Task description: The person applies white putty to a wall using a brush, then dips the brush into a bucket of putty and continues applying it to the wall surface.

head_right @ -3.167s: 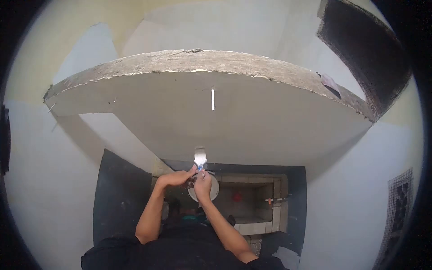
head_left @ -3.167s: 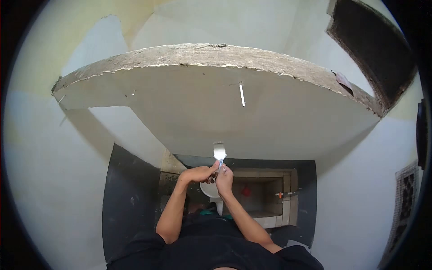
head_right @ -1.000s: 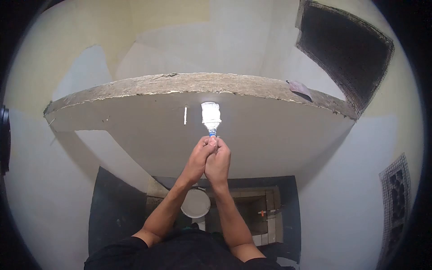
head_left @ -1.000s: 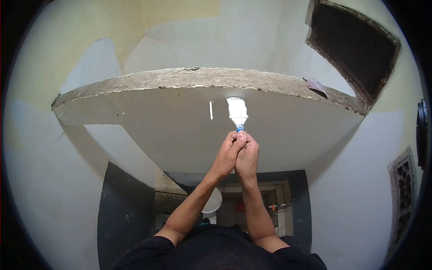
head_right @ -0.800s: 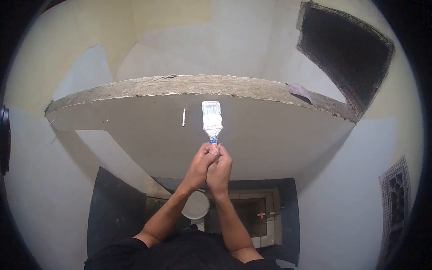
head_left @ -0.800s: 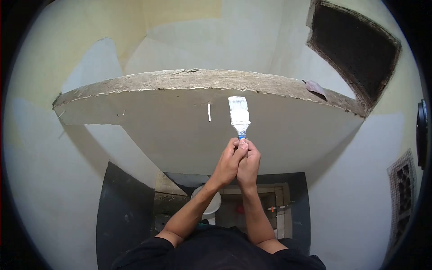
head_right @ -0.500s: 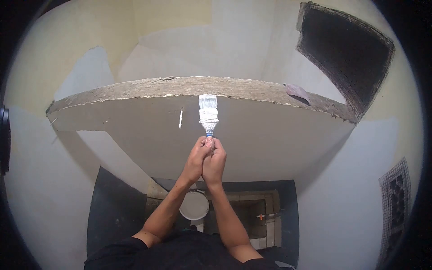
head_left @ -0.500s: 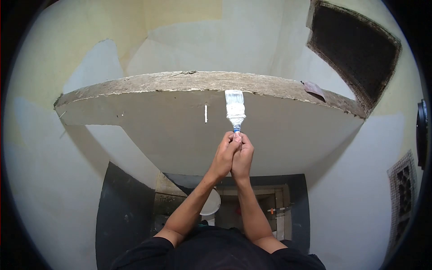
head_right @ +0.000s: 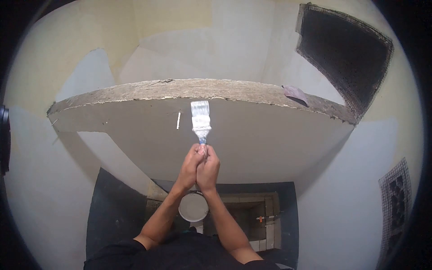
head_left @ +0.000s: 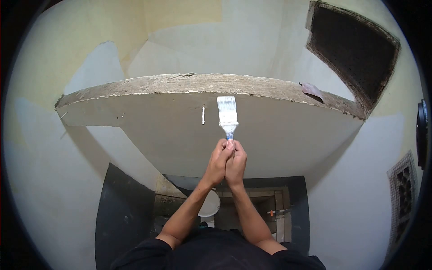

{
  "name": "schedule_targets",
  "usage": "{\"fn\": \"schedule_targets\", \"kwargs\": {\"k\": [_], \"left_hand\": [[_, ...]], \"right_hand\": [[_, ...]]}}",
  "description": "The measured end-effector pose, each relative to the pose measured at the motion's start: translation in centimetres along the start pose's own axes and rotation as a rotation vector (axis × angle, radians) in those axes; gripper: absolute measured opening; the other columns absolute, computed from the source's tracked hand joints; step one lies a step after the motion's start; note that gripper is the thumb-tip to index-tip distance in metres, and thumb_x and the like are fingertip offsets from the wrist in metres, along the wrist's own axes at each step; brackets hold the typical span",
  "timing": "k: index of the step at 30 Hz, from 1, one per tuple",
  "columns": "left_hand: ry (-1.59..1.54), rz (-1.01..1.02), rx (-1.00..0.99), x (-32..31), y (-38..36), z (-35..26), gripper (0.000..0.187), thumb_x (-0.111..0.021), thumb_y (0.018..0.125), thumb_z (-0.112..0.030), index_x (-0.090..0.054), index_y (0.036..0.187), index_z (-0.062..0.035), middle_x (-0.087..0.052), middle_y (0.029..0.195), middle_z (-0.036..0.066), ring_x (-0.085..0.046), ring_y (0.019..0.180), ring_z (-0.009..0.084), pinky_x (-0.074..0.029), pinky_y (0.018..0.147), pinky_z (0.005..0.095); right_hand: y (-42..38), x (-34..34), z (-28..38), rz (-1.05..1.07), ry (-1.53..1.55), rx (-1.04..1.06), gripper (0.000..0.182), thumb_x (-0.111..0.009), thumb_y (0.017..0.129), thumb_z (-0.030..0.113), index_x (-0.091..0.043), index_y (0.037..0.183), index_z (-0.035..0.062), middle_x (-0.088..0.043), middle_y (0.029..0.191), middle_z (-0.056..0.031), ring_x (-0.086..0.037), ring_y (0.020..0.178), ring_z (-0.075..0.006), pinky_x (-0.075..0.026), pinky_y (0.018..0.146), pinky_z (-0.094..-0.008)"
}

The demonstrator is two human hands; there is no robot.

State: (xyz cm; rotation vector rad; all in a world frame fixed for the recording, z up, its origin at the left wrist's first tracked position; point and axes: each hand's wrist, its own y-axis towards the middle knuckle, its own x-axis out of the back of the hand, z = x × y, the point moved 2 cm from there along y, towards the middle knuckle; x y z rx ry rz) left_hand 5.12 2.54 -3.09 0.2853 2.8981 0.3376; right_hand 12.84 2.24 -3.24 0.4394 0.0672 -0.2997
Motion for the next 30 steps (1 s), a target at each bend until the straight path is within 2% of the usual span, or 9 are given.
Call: {"fn": "schedule_targets", "kwargs": {"k": [2, 5, 9, 10, 13, 18, 24, 27, 30], "left_hand": [[0.008, -0.003, -0.009, 0.4, 1.0, -0.7, 0.03, -0.045, 0.103, -0.03, -0.054, 0.112, -0.0027, -0.052, 0.098, 0.0, -0.048, 0.092, 0.0074, -0.04, 0.086, 0.0229], [0.018, -0.043, 0.035, 1.2, 2.0, 0.2, 0.033, -0.044, 0.103, -0.032, -0.055, 0.114, -0.0027, -0.052, 0.098, 0.0, -0.048, 0.093, 0.0078, -0.041, 0.087, 0.0236], [0.065, -0.045, 0.098, 2.1, 0.9, 2.9, 0.034, -0.044, 0.104, -0.032, -0.056, 0.114, -0.0019, -0.055, 0.099, 0.001, -0.05, 0.095, 0.0093, -0.041, 0.089, 0.0253], [0.031, -0.078, 0.069, 1.7, 0.3, 2.8, 0.034, -0.045, 0.104, -0.032, -0.055, 0.106, 0.0002, -0.055, 0.092, 0.003, -0.051, 0.09, 0.0105, -0.043, 0.083, 0.0259], [-0.004, -0.063, 0.063, 1.1, -1.0, 1.2, 0.034, -0.046, 0.104, -0.032, -0.055, 0.108, 0.0009, -0.056, 0.094, 0.004, -0.051, 0.091, 0.0101, -0.043, 0.084, 0.0258], [0.069, -0.112, -0.023, 1.7, 0.6, -1.0, 0.034, -0.047, 0.103, -0.032, -0.054, 0.106, 0.0014, -0.055, 0.091, 0.005, -0.051, 0.088, 0.0116, -0.044, 0.08, 0.0286], [0.12, -0.052, 0.115, 3.8, 0.5, 4.8, 0.036, -0.046, 0.104, -0.034, -0.057, 0.109, -0.0001, -0.056, 0.097, 0.002, -0.052, 0.093, 0.0115, -0.043, 0.087, 0.0267], [0.111, -0.028, 0.152, 2.1, -1.8, 3.8, 0.037, -0.046, 0.104, -0.034, -0.057, 0.111, 0.0004, -0.057, 0.1, 0.003, -0.052, 0.096, 0.012, -0.042, 0.089, 0.0267], [0.105, -0.009, 0.045, 0.4, -1.7, 2.4, 0.042, -0.046, 0.104, -0.035, -0.055, 0.118, 0.0031, -0.061, 0.101, 0.008, -0.055, 0.096, 0.0142, -0.045, 0.088, 0.0293]], "right_hand": [[1.2, -0.7, 0.7, 0.016, 0.015, -0.004, 0.029, -0.051, 0.103, 0.021, -0.059, 0.091, -0.0046, -0.059, 0.071, -0.0099, -0.05, 0.069, -0.0126, -0.044, 0.062, -0.0344], [2.0, -1.5, -2.5, 0.029, 0.023, -0.092, 0.03, -0.052, 0.103, 0.023, -0.06, 0.093, -0.0048, -0.059, 0.069, -0.0105, -0.051, 0.068, -0.0129, -0.045, 0.061, -0.035], [0.2, -1.0, -3.2, -0.008, -0.18, -0.115, 0.031, -0.053, 0.102, 0.024, -0.062, 0.095, -0.0054, -0.058, 0.068, -0.0151, -0.052, 0.067, -0.0139, -0.045, 0.06, -0.0361], [-0.5, -0.7, -2.9, -0.016, -0.219, -0.102, 0.03, -0.053, 0.102, 0.023, -0.061, 0.093, -0.0049, -0.057, 0.068, -0.0162, -0.051, 0.067, -0.0142, -0.045, 0.061, -0.0358], [-1.2, -0.6, -1.7, 0.002, -0.126, -0.073, 0.029, -0.052, 0.102, 0.021, -0.06, 0.091, -0.0048, -0.054, 0.067, -0.0158, -0.048, 0.067, -0.0133, -0.044, 0.061, -0.0351], [0.7, -2.4, -0.7, 0.042, 0.07, -0.034, 0.028, -0.052, 0.103, 0.021, -0.059, 0.093, -0.0037, -0.057, 0.07, -0.0056, -0.047, 0.07, -0.0102, -0.044, 0.061, -0.0321], [-1.1, -2.1, -5.5, -0.016, -0.072, -0.172, 0.03, -0.051, 0.104, 0.021, -0.059, 0.09, -0.0046, -0.056, 0.07, -0.0067, -0.049, 0.07, -0.0119, -0.044, 0.062, -0.0335], [-3.0, -0.4, -4.6, -0.032, -0.078, -0.177, 0.03, -0.051, 0.103, 0.021, -0.058, 0.089, -0.0046, -0.056, 0.071, -0.0077, -0.05, 0.071, -0.0128, -0.045, 0.063, -0.0341], [-2.5, 0.6, -2.5, -0.063, -0.021, -0.089, 0.03, -0.051, 0.104, 0.021, -0.058, 0.088, -0.0042, -0.057, 0.072, -0.0075, -0.05, 0.072, -0.0126, -0.045, 0.065, -0.0337]]}}
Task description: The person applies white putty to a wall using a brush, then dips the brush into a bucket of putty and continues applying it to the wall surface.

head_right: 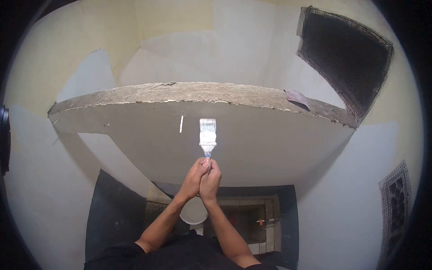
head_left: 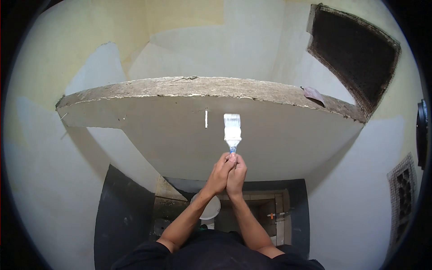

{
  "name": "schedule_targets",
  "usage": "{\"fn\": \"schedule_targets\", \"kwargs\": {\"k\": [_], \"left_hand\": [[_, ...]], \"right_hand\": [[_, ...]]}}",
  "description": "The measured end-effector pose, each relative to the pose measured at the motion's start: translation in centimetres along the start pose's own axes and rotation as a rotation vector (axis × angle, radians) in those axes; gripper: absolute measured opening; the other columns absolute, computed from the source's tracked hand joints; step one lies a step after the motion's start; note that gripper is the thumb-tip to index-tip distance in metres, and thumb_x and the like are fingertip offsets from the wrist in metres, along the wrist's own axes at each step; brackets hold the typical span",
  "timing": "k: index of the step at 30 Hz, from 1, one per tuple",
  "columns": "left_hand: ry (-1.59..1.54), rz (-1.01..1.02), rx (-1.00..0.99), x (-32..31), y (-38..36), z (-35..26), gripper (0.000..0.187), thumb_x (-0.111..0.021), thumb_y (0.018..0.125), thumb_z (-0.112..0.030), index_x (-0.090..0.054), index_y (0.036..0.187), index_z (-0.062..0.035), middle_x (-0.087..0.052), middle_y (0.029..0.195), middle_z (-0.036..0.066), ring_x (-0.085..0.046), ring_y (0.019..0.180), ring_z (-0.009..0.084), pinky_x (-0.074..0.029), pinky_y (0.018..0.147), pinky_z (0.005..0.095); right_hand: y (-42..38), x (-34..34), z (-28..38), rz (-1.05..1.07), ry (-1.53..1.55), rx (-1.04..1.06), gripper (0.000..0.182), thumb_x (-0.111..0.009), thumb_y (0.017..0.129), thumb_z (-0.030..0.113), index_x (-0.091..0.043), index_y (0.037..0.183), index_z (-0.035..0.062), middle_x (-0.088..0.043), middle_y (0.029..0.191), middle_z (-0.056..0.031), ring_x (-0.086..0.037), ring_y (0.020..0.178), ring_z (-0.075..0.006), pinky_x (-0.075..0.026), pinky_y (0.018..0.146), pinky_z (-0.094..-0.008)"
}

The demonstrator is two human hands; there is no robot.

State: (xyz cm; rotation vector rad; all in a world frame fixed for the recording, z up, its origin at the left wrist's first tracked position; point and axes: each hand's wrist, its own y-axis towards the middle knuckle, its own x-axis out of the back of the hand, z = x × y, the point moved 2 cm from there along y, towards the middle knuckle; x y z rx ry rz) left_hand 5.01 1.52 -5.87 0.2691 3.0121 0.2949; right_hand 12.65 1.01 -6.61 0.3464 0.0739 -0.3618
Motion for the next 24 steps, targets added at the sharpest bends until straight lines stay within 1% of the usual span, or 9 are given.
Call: {"fn": "schedule_targets", "kwargs": {"k": [1, 5, 6, 9, 12, 15, 19, 22, 24], "left_hand": [[-0.016, 0.009, -0.041, -0.4, 0.3, -0.8, 0.044, -0.046, 0.104, -0.036, -0.055, 0.12, 0.0043, -0.063, 0.1, 0.01, -0.057, 0.095, 0.0152, -0.046, 0.087, 0.0306], [-0.037, 0.053, -0.031, -1.4, 3.0, -1.8, 0.045, -0.047, 0.104, -0.037, -0.055, 0.121, 0.0042, -0.063, 0.098, 0.01, -0.057, 0.094, 0.0142, -0.046, 0.086, 0.0301], [-0.027, 0.05, -0.039, -1.6, 3.5, -1.4, 0.045, -0.046, 0.104, -0.036, -0.055, 0.12, 0.0045, -0.064, 0.098, 0.012, -0.059, 0.094, 0.0166, -0.046, 0.087, 0.0313], [-0.017, 0.041, -0.009, -1.5, 4.4, 1.9, 0.045, -0.045, 0.103, -0.037, -0.056, 0.118, 0.0048, -0.065, 0.099, 0.014, -0.06, 0.095, 0.0199, -0.046, 0.089, 0.0328], [0.062, 0.068, 0.046, -1.2, 3.1, 3.0, 0.045, -0.045, 0.103, -0.037, -0.057, 0.117, 0.0047, -0.066, 0.102, 0.015, -0.061, 0.098, 0.0217, -0.046, 0.091, 0.0338], [0.028, 0.077, 0.08, -2.1, 1.0, 1.7, 0.038, -0.044, 0.104, -0.034, -0.059, 0.109, 0.0005, -0.059, 0.098, 0.006, -0.054, 0.094, 0.0135, -0.043, 0.088, 0.0277], [-0.024, 0.11, 0.041, -2.9, 0.8, -1.3, 0.038, -0.047, 0.103, -0.033, -0.059, 0.116, 0.0012, -0.06, 0.101, 0.004, -0.054, 0.095, 0.0117, -0.043, 0.089, 0.026], [-0.027, 0.141, 0.032, -2.9, 2.0, -3.2, 0.039, -0.047, 0.103, -0.032, -0.058, 0.12, 0.0018, -0.061, 0.103, 0.004, -0.054, 0.097, 0.0108, -0.044, 0.09, 0.0255], [-0.014, 0.153, 0.024, -2.5, 2.8, -3.6, 0.04, -0.047, 0.103, -0.031, -0.058, 0.121, 0.0023, -0.061, 0.104, 0.004, -0.055, 0.099, 0.011, -0.044, 0.091, 0.0257]], "right_hand": [[0.4, 0.2, 1.1, -0.01, -0.014, 0.034, 0.031, -0.051, 0.104, 0.021, -0.058, 0.088, -0.0041, -0.056, 0.072, -0.0072, -0.05, 0.072, -0.0124, -0.045, 0.065, -0.0335], [3.0, 0.5, 2.3, -0.041, 0.033, 0.033, 0.031, -0.05, 0.105, 0.022, -0.057, 0.09, -0.0049, -0.056, 0.074, -0.0049, -0.049, 0.072, -0.0106, -0.044, 0.063, -0.031], [3.5, 0.5, 1.5, -0.055, 0.03, 0.025, 0.031, -0.05, 0.105, 0.021, -0.058, 0.09, -0.0047, -0.056, 0.072, -0.0035, -0.047, 0.07, -0.0104, -0.043, 0.061, -0.0307], [4.1, 1.0, -1.7, -0.039, 0.034, -0.036, 0.031, -0.051, 0.104, 0.021, -0.058, 0.089, -0.0048, -0.055, 0.07, -0.0049, -0.047, 0.068, -0.0115, -0.043, 0.06, -0.0328], [2.7, 1.9, -3.0, -0.05, -0.108, -0.071, 0.031, -0.052, 0.103, 0.021, -0.059, 0.088, -0.0048, -0.055, 0.067, -0.0073, -0.048, 0.067, -0.013, -0.043, 0.06, -0.0351], [0.8, 2.6, -1.4, -0.09, -0.103, -0.025, 0.031, -0.053, 0.102, 0.021, -0.059, 0.087, -0.005, -0.055, 0.069, -0.0102, -0.049, 0.068, -0.0139, -0.044, 0.062, -0.0363], [0.7, 2.6, 2.3, -0.119, -0.078, 0.007, 0.029, -0.049, 0.104, 0.019, -0.058, 0.09, -0.0047, -0.057, 0.071, -0.0084, -0.05, 0.069, -0.0143, -0.044, 0.063, -0.0345], [2.1, 2.0, 3.1, -0.147, -0.06, 0.111, 0.029, -0.048, 0.105, 0.02, -0.057, 0.091, -0.0044, -0.056, 0.071, -0.0075, -0.05, 0.069, -0.0141, -0.044, 0.062, -0.0338], [2.8, 1.5, 2.9, -0.147, -0.017, 0.065, 0.03, -0.047, 0.105, 0.02, -0.057, 0.091, -0.0045, -0.055, 0.07, -0.0077, -0.049, 0.069, -0.0134, -0.043, 0.062, -0.0336]]}}
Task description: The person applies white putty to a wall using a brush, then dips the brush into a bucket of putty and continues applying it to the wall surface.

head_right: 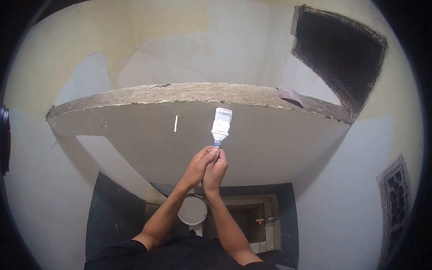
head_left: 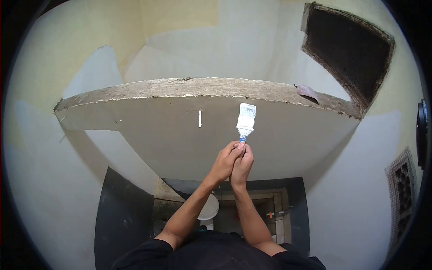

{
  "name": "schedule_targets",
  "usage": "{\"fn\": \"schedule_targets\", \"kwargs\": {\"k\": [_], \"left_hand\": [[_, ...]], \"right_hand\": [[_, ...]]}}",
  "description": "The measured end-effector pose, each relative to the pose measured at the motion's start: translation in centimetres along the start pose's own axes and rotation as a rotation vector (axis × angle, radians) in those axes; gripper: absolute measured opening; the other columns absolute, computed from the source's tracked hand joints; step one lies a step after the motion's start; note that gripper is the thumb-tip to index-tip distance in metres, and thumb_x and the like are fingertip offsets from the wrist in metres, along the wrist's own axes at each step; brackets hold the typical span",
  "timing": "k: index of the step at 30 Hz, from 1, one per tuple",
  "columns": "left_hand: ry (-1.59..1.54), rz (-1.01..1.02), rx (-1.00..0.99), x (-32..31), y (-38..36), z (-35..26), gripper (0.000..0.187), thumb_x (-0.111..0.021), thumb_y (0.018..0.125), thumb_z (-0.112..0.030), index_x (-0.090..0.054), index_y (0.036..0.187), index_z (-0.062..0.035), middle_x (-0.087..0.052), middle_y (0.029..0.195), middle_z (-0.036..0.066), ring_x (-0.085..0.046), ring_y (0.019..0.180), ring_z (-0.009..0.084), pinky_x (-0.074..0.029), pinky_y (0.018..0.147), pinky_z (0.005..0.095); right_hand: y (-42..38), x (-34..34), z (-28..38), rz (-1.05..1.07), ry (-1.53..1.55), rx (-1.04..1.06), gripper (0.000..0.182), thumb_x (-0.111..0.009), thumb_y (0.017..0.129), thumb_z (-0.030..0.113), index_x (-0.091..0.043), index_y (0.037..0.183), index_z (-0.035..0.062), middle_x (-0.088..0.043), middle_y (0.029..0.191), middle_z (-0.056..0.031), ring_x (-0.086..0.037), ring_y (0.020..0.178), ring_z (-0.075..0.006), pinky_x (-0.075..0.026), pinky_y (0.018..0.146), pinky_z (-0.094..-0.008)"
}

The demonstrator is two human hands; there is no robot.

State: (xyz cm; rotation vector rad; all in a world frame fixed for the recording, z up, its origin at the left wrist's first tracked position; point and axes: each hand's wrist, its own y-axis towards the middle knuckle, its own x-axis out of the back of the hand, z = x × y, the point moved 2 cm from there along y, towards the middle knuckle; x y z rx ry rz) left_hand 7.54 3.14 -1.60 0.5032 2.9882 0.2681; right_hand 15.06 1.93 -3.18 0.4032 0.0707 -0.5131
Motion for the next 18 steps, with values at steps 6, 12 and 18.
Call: {"fn": "schedule_targets", "kwargs": {"k": [6, 12, 18], "left_hand": [[-0.034, -0.058, -0.037, 2.1, 0.2, -0.6, 0.041, -0.048, 0.102, -0.031, -0.059, 0.121, 0.0041, -0.065, 0.104, 0.008, -0.058, 0.098, 0.0127, -0.046, 0.09, 0.0275], [-0.068, -0.156, -0.072, 4.4, -1.0, -1.0, 0.036, -0.047, 0.101, -0.028, -0.059, 0.114, 0.0028, -0.06, 0.1, 0.003, -0.055, 0.095, 0.0097, -0.044, 0.088, 0.0242], [-0.034, -0.178, -0.049, 3.7, -2.3, -0.8, 0.034, -0.046, 0.102, -0.028, -0.058, 0.113, 0.0017, -0.059, 0.098, 0.002, -0.054, 0.094, 0.0094, -0.043, 0.086, 0.0238]], "right_hand": [[0.0, -2.5, 0.5, 0.055, 0.027, -0.017, 0.028, -0.045, 0.105, 0.018, -0.055, 0.089, -0.003, -0.05, 0.075, -0.0015, -0.044, 0.072, -0.0094, -0.04, 0.062, -0.0297], [-0.6, -5.0, 0.3, 0.133, -0.018, -0.033, 0.033, -0.048, 0.104, 0.022, -0.056, 0.087, -0.0054, -0.053, 0.065, -0.0122, -0.046, 0.064, -0.0127, -0.042, 0.058, -0.0355], [-1.5, -3.8, 0.4, 0.205, 0.028, -0.034, 0.032, -0.05, 0.103, 0.022, -0.056, 0.085, -0.0045, -0.052, 0.065, -0.008, -0.046, 0.066, -0.0104, -0.04, 0.057, -0.0335]]}}
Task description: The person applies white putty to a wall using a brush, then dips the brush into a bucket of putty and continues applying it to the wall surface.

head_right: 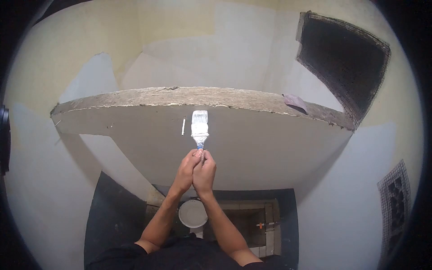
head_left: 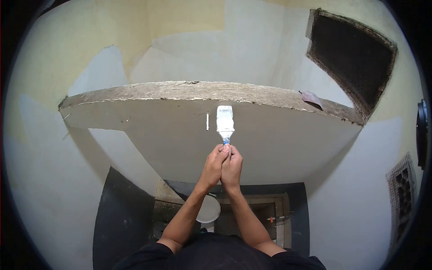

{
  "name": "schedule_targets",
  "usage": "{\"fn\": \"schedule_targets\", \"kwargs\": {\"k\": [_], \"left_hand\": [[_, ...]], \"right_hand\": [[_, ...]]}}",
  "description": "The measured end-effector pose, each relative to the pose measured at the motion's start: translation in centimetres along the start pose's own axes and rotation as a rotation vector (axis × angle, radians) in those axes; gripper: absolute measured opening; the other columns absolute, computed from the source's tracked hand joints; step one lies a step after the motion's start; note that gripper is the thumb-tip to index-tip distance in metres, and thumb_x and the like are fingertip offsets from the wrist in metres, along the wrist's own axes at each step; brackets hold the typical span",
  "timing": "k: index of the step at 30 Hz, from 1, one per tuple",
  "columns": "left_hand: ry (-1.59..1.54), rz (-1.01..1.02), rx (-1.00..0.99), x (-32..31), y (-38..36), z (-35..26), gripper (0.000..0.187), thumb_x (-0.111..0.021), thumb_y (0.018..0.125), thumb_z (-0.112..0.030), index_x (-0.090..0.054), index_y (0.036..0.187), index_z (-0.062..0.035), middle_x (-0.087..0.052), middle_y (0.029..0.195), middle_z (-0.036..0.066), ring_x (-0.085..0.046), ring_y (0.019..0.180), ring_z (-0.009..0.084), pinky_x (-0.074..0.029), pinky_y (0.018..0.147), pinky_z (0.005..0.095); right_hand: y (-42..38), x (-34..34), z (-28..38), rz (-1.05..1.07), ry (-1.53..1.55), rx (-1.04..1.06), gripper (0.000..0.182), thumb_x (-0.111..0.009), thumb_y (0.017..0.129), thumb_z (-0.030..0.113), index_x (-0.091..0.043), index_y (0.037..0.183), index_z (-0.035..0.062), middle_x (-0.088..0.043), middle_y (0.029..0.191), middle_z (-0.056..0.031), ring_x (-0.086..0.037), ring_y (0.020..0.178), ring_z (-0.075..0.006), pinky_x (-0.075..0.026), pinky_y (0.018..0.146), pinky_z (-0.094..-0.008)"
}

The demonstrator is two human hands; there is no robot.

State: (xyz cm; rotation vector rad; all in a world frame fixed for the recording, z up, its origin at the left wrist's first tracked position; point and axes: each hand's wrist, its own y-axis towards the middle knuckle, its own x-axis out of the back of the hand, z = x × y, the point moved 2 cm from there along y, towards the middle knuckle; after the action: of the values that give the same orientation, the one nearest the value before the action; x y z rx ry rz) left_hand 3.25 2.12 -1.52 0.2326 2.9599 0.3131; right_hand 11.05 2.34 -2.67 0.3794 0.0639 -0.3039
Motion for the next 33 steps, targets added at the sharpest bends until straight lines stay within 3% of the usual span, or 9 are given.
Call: {"fn": "schedule_targets", "kwargs": {"k": [6, 9, 17, 20, 23, 24, 27, 28, 33], "left_hand": [[0.02, 0.046, -0.017, -2.1, 1.4, 0.6, 0.038, -0.048, 0.103, -0.03, -0.058, 0.114, 0.0045, -0.063, 0.096, 0.008, -0.056, 0.093, 0.0123, -0.046, 0.086, 0.0284], [0.041, 0.131, 0.035, -3.5, 2.2, 1.1, 0.035, -0.045, 0.103, -0.029, -0.058, 0.114, 0.0013, -0.06, 0.1, 0.003, -0.054, 0.094, 0.01, -0.044, 0.087, 0.0249], [0.019, 0.262, 0.129, -7.6, 1.4, 1.3, 0.044, -0.047, 0.104, -0.033, -0.055, 0.127, 0.0025, -0.061, 0.108, 0.005, -0.055, 0.1, 0.0114, -0.044, 0.092, 0.0252], [-0.031, 0.237, 0.157, -8.2, 0.5, 1.7, 0.044, -0.047, 0.104, -0.033, -0.054, 0.13, 0.0022, -0.062, 0.111, 0.006, -0.056, 0.104, 0.0117, -0.043, 0.094, 0.0254], [-0.095, 0.186, 0.17, -8.0, -0.4, 2.1, 0.044, -0.045, 0.104, -0.033, -0.054, 0.131, 0.0015, -0.062, 0.113, 0.007, -0.056, 0.105, 0.0121, -0.044, 0.094, 0.0257], [-0.154, 0.174, 0.181, -7.8, -0.5, 2.4, 0.045, -0.044, 0.105, -0.033, -0.054, 0.131, 0.0015, -0.062, 0.114, 0.007, -0.056, 0.105, 0.012, -0.044, 0.093, 0.0255], [-0.268, 0.187, 0.173, -7.6, -0.5, 2.4, 0.04, -0.041, 0.105, -0.033, -0.056, 0.124, -0.001, -0.06, 0.109, 0.004, -0.053, 0.1, 0.0101, -0.043, 0.092, 0.0239], [-0.295, 0.206, 0.174, -7.4, -0.6, 2.2, 0.038, -0.041, 0.105, -0.033, -0.056, 0.121, -0.0016, -0.059, 0.107, 0.003, -0.053, 0.099, 0.0097, -0.043, 0.091, 0.024], [-0.345, 0.189, 0.19, -6.7, -0.6, 0.3, 0.033, -0.043, 0.105, -0.033, -0.056, 0.114, -0.0034, -0.055, 0.101, 0.0, -0.051, 0.095, 0.0081, -0.043, 0.087, 0.0233]], "right_hand": [[1.4, 2.1, -0.3, -0.052, 0.101, -0.052, 0.03, -0.05, 0.104, 0.019, -0.058, 0.086, -0.0045, -0.055, 0.069, -0.0031, -0.047, 0.068, -0.0094, -0.042, 0.06, -0.0304], [1.7, 3.8, -0.2, -0.09, 0.048, -0.027, 0.03, -0.049, 0.104, 0.018, -0.059, 0.087, -0.0051, -0.056, 0.072, -0.0024, -0.048, 0.07, -0.0098, -0.043, 0.062, -0.0299], [0.9, 8.0, 0.6, -0.205, -0.056, 0.033, 0.028, -0.047, 0.103, 0.019, -0.058, 0.093, -0.0054, -0.056, 0.072, -0.0077, -0.049, 0.072, -0.0126, -0.043, 0.063, -0.0339], [0.3, 8.8, 2.2, -0.184, -0.149, 0.047, 0.027, -0.047, 0.104, 0.019, -0.058, 0.097, -0.0044, -0.057, 0.072, -0.0128, -0.054, 0.068, -0.0188, -0.044, 0.062, -0.0374], [-0.1, 9.5, 1.9, -0.13, -0.325, 0.027, 0.025, -0.046, 0.104, 0.018, -0.058, 0.101, -0.0041, -0.06, 0.075, -0.0191, -0.06, 0.07, -0.0317, -0.045, 0.064, -0.0426], [-0.2, 9.5, 1.9, -0.128, -0.4, 0.118, 0.027, -0.045, 0.105, 0.017, -0.058, 0.112, -0.0046, -0.061, 0.085, -0.0221, -0.06, 0.077, -0.0407, -0.045, 0.067, -0.0468], [-0.3, 8.7, 2.6, -0.135, -0.46, 0.26, 0.031, -0.046, 0.104, 0.017, -0.055, 0.123, -0.0053, -0.058, 0.091, -0.0225, -0.059, 0.08, -0.0399, -0.045, 0.069, -0.0476], [-0.5, 8.5, 3.0, -0.078, -0.488, 0.168, 0.038, -0.047, 0.104, 0.015, -0.048, 0.137, -0.0047, -0.055, 0.098, -0.0206, -0.059, 0.084, -0.0374, -0.047, 0.072, -0.0462], [-0.1, 6.4, 2.5, -0.017, -0.54, 0.108, 0.047, -0.048, 0.103, 0.012, -0.041, 0.147, -0.0024, -0.053, 0.102, -0.0167, -0.059, 0.092, -0.031, -0.047, 0.079, -0.0423]]}}
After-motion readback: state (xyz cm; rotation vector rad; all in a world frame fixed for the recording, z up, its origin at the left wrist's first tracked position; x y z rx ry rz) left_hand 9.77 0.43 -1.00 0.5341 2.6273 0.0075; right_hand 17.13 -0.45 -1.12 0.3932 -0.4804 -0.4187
